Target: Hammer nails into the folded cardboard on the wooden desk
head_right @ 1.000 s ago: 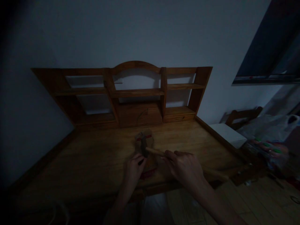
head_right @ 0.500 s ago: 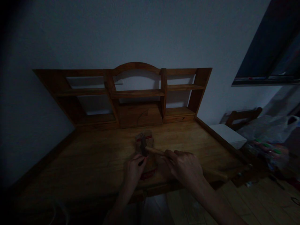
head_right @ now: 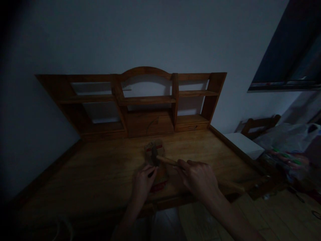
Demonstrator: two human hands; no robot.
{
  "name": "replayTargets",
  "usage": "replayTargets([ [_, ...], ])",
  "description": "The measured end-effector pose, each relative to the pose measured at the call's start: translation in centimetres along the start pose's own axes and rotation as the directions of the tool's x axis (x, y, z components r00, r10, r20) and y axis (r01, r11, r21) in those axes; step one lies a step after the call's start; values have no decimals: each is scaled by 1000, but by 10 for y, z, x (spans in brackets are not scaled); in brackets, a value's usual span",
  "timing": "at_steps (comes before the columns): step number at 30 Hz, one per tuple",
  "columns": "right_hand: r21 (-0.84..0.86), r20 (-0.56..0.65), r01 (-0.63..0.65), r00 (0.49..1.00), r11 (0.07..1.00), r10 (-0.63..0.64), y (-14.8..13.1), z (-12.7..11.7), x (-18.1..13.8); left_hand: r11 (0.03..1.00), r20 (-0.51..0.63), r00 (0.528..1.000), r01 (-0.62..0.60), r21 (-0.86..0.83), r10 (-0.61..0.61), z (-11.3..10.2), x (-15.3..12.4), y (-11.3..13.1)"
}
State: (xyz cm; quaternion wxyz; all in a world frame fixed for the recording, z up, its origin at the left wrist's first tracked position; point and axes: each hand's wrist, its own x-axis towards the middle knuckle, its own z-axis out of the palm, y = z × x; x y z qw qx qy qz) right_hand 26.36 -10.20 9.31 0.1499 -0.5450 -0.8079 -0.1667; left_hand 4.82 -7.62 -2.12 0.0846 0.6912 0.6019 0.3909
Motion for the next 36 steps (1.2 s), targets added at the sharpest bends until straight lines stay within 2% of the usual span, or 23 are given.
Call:
replayTargets([
  [6, -1, -21, 40, 999, 999, -40, 1, 0, 0, 1000, 2, 1000, -14, -26, 14, 1, 0, -1],
  [15, -1, -14, 30, 999, 1000, -30, 1, 2, -1, 999, -31, 999, -27, -34, 26, 2, 0, -1],
  [27, 12, -9, 33, 999, 999, -33, 1, -3, 0, 1000, -6, 1000, -2, -22, 2, 3, 0, -3],
  [36, 7, 7, 29, 1000, 1000, -29, 1, -1, -1, 998, -25, 999, -41, -45, 39, 1, 0, -1],
])
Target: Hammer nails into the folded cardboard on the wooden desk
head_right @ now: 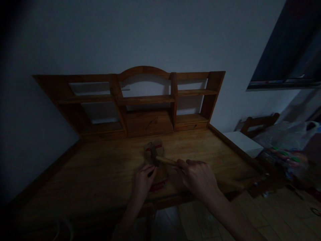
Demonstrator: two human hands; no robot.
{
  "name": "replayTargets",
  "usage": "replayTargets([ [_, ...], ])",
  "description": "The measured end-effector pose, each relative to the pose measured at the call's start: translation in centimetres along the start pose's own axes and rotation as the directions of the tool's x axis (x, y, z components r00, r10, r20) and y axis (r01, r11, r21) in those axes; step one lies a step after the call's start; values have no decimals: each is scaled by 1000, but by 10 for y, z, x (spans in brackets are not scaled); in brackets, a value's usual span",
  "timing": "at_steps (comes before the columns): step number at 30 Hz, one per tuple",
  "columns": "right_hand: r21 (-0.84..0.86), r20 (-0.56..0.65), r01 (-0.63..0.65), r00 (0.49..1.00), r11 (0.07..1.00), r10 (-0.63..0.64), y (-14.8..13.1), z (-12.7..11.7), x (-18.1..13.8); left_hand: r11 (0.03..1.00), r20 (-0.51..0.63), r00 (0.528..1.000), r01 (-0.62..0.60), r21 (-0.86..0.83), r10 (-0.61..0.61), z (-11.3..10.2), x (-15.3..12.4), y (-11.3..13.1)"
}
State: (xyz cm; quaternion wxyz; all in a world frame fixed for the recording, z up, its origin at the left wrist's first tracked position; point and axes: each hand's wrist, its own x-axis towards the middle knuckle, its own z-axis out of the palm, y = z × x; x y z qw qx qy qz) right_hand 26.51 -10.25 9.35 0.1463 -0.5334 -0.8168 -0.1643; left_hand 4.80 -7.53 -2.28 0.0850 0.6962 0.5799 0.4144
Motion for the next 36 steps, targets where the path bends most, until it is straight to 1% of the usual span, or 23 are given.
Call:
replayTargets([
  [11, 0, 18, -16, 1000, 1000, 16, 0, -1, 0, 1000, 2, 1000, 8, 16, -9, -3, 0, 3],
  [17, 8, 0, -2, 1000, 1000, 2, 0, -2, 0, 999, 20, 1000, 22, 38, -23, -2, 0, 1],
  [20, -2, -24, -9, 1000, 1000, 9, 1, -1, -1, 999, 16, 999, 38, 15, -38, 0, 0, -1],
  [24, 44, -44, -74, 996, 996, 76, 7, 4, -6, 999, 0, 1000, 28, -22, -28, 3, 1, -1],
  [26, 112, -47, -156, 986, 981, 162, 11, 9, -12, 999, -20, 999, 30, -18, -31, 3, 1, -1],
  [28, 199, -22, -288, 954, 937, 298, 16, 16, -19, 999, -33, 999, 37, -20, -38, 2, 1, 0],
  [29, 247, 8, -363, 928, 899, 372, 19, 20, -23, 999, -30, 999, 39, -24, -40, 2, 1, 0],
  [31, 348, 105, -483, 871, 803, 479, 27, 31, -31, 999, -27, 999, 37, -32, -38, 2, 1, 0],
  [33, 433, 209, -559, 825, 707, 525, 37, 43, -37, 998, -26, 999, 29, -51, -31, 3, 2, -2],
  [36, 528, 305, -606, 789, 595, 533, 53, 61, -42, 994, -37, 999, 32, -101, -36, 7, 2, -4],
])
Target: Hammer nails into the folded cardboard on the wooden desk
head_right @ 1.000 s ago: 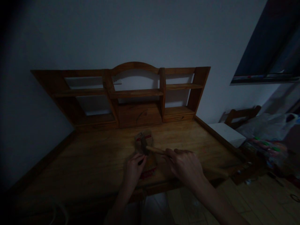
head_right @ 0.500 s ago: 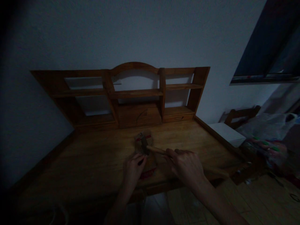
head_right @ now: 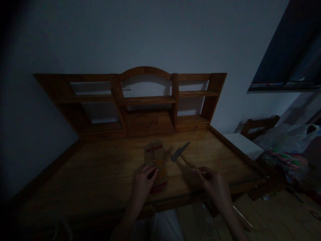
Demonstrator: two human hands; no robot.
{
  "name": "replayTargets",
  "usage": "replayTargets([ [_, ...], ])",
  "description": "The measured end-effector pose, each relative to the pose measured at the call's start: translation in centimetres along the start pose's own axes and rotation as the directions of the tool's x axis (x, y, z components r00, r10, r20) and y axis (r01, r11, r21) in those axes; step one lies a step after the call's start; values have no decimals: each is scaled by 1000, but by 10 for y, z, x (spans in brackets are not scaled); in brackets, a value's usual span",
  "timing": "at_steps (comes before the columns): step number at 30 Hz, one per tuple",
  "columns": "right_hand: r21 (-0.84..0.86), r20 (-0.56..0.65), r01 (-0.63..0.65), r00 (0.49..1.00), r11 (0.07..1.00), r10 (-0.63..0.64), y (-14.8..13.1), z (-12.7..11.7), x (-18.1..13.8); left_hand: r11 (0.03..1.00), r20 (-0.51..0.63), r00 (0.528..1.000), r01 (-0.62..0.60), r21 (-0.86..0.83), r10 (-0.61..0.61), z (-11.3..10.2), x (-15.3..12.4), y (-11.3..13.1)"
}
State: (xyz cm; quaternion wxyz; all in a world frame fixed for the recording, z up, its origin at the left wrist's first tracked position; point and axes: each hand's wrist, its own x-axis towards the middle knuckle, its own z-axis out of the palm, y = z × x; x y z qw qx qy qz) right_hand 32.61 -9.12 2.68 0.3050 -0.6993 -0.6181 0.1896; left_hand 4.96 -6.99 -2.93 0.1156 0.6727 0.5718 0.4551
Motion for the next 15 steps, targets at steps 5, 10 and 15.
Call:
replayTargets([
  [5, 131, 11, -73, 997, 989, 73, 23, 9, 21, 999, -72, 996, 43, -29, -45, -4, 0, 6],
  [10, 296, 75, -147, 989, 944, 131, 30, 24, 32, 999, -143, 989, 36, -34, -41, -18, 2, 19],
  [15, 347, 122, -161, 985, 924, 125, 28, 30, 33, 1000, -143, 989, 18, -21, -21, -17, 3, 18],
])
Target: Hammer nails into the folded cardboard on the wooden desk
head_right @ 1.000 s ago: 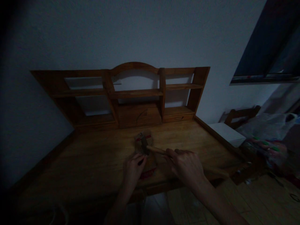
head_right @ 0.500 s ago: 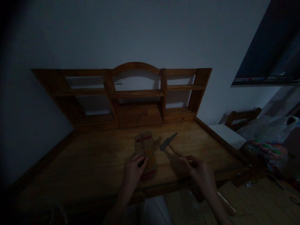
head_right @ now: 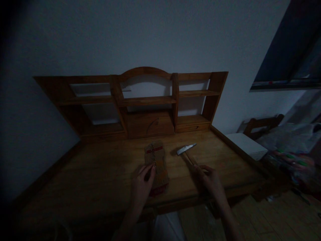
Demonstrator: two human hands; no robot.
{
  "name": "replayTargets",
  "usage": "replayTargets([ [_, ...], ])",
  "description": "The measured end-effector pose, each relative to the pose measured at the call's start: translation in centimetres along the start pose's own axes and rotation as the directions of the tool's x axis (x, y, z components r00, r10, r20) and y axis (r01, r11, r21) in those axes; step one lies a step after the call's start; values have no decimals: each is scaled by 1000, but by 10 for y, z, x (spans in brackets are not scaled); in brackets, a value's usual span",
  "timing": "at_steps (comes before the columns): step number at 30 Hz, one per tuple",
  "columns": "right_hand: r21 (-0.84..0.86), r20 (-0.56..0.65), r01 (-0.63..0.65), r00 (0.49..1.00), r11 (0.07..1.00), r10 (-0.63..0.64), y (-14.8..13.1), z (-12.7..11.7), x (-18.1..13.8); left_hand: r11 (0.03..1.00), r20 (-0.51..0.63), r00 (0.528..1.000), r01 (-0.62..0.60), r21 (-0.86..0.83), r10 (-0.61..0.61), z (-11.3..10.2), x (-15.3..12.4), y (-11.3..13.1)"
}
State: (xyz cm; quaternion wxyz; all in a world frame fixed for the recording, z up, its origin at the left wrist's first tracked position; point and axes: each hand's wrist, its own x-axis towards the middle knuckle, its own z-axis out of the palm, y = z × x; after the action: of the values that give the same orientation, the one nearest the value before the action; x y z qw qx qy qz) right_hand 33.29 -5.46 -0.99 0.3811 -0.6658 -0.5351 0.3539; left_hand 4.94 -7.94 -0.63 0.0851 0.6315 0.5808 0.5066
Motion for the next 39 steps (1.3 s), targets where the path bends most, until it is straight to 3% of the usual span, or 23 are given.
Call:
replayTargets([
  [12, -28, -58, 21, 998, 999, -22, -7, 5, -5, 992, 1, 994, -105, -70, 105, 7, -4, -8],
  [27, -63, -34, 34, 999, 997, -36, 2, 5, 0, 996, 101, 994, -30, -80, 38, 8, -5, -7],
  [33, -80, -11, 32, 999, 996, -33, 1, 4, -1, 999, 65, 997, 38, -36, -36, 8, -7, -7],
  [39, -60, -6, 52, 999, 997, -53, 0, 5, -2, 1000, 38, 999, 2, -17, -1, 2, -6, 0],
])
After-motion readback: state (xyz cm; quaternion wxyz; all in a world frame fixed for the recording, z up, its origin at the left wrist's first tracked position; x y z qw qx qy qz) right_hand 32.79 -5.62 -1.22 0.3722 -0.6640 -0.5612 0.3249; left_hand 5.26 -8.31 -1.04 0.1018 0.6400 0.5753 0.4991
